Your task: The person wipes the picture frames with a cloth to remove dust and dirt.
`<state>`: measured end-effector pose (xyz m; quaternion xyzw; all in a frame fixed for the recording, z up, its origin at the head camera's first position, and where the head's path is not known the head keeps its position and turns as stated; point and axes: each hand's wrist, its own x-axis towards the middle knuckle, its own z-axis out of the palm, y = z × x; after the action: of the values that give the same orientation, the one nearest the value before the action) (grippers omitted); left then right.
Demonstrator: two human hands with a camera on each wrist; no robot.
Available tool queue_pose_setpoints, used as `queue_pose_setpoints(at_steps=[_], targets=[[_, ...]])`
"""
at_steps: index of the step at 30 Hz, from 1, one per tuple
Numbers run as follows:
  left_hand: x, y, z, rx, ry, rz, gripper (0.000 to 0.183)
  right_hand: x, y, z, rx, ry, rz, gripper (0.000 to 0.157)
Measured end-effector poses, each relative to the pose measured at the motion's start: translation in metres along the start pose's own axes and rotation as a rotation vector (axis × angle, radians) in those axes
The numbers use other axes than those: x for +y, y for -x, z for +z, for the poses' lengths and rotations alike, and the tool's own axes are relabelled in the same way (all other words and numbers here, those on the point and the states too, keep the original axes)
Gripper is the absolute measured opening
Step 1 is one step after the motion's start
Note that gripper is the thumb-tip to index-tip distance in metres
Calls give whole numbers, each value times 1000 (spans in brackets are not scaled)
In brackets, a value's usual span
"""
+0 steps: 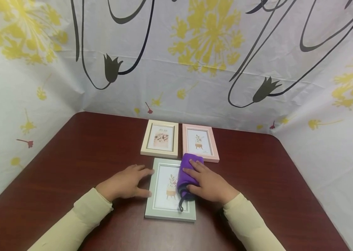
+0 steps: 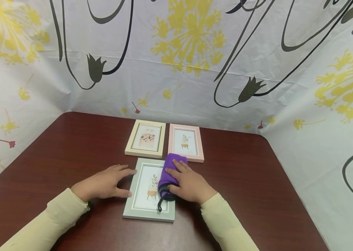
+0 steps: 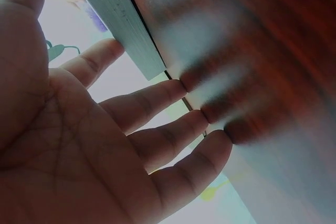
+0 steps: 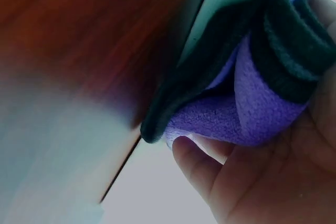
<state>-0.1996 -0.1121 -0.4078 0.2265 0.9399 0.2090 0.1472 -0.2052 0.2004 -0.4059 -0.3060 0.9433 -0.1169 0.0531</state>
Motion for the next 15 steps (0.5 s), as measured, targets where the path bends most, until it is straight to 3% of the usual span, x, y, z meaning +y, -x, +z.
queue_pose_setpoints(at_steps=[8,15], targets=[[-2,0,1,10,-13,15,74,4,0,2,6,-37,-29,62],[-2,1,0,8,-7,29,74,3,2,2,101,31,-82,53]])
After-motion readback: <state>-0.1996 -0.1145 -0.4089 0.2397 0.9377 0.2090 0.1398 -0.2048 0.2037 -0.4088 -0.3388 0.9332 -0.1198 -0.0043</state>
